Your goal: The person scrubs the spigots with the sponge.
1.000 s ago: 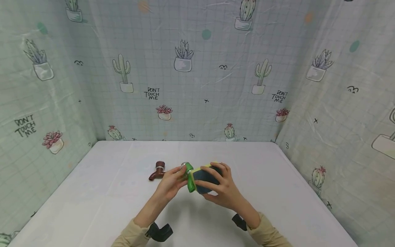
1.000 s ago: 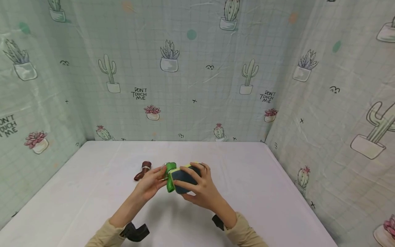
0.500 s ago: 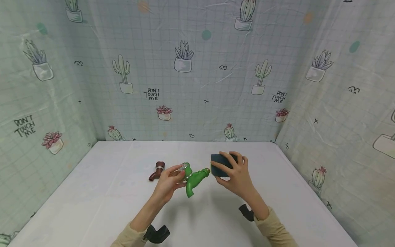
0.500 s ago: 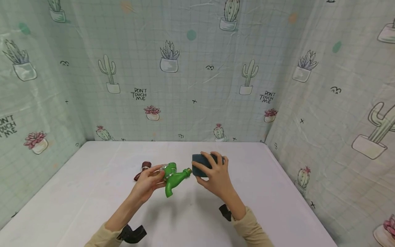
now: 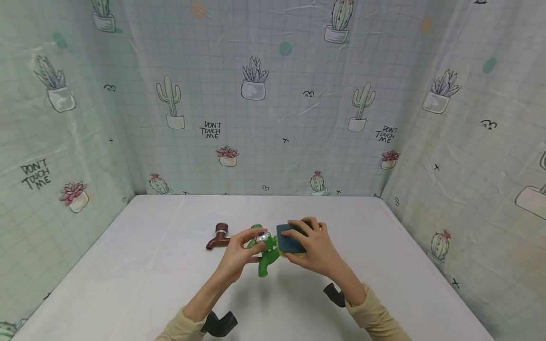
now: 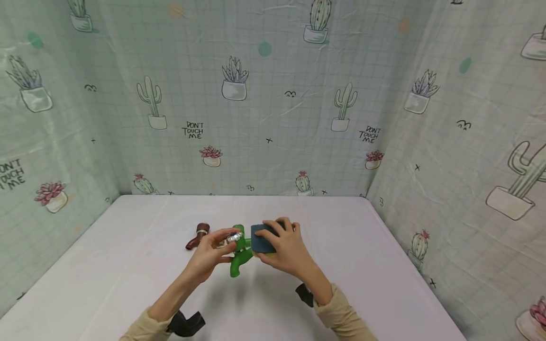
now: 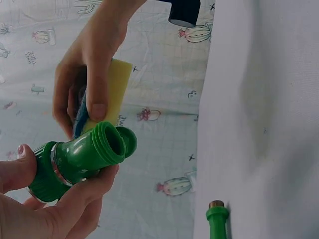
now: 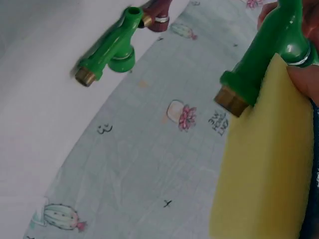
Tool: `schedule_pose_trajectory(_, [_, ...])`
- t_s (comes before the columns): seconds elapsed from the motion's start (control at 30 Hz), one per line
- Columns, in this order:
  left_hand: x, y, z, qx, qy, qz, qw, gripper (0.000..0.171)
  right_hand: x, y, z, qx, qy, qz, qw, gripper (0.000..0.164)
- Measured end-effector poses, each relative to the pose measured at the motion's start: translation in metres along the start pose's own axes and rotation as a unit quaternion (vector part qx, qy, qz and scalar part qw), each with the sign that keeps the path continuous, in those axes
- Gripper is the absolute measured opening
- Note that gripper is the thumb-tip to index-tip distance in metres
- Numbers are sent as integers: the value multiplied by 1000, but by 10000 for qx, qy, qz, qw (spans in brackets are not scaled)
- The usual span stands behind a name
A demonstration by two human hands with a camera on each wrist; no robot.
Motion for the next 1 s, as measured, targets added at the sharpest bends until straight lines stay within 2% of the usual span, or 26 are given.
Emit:
schedule_pose_trajectory(0.1, [2,0,-1,-12,-90,-93,9999,39,-10,-2,-2,-341,-293,-33,9990,49])
schedule_pose_trajectory(0.2, [4,1,-4,-143,-353,-280,9989,39,-14,-6,-4,-712,-104,-126,9973,48])
schedule_pose_trajectory(0.3, [5,3,-7,-367,-685,-515,9956,37,-5,-11,-3,-793,447,-514,9945,47])
schedule_pose_trajectory(0.4, [5,5,-7,-511,-980,-657,9917,38,10,-14,6,-668,753,-1127,9885,48])
schedule_pose_trajectory(0.5, [5,6,-6,-406,-1214,-702,9893,41,16,-15,14,-710,616,-1582,9829,58])
schedule_pose_trajectory(0.57, [4,6,-6,-292,-1291,-698,9887,43,14,-14,17,-815,388,-1673,9818,64])
schedule_pose_trajectory(0.67, [4,5,-7,-243,-1297,-687,9889,42,5,-14,16,-949,113,-1460,9847,65])
schedule_pose_trajectory(0.8, [3,4,-8,-307,-1369,-660,9879,42,-9,-15,10,-1101,-30,-1006,9888,49])
schedule_pose_trajectory(0.9, [3,4,-8,-334,-1519,-576,9861,40,-19,-16,3,-1223,184,-650,9902,40])
schedule_pose_trajectory(1.0, [4,5,-9,-261,-1537,-441,9868,38,-29,-15,-4,-1305,715,-230,9886,43])
Point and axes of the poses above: each hand's wrist, its own y-axis towards the middle knuckle, its own z-axis out of the palm, x = y × z, the point moved 2 cm from there along y, towards the middle knuckle, and after that the axes turned 12 degrees about y, right-handed, at the moved point
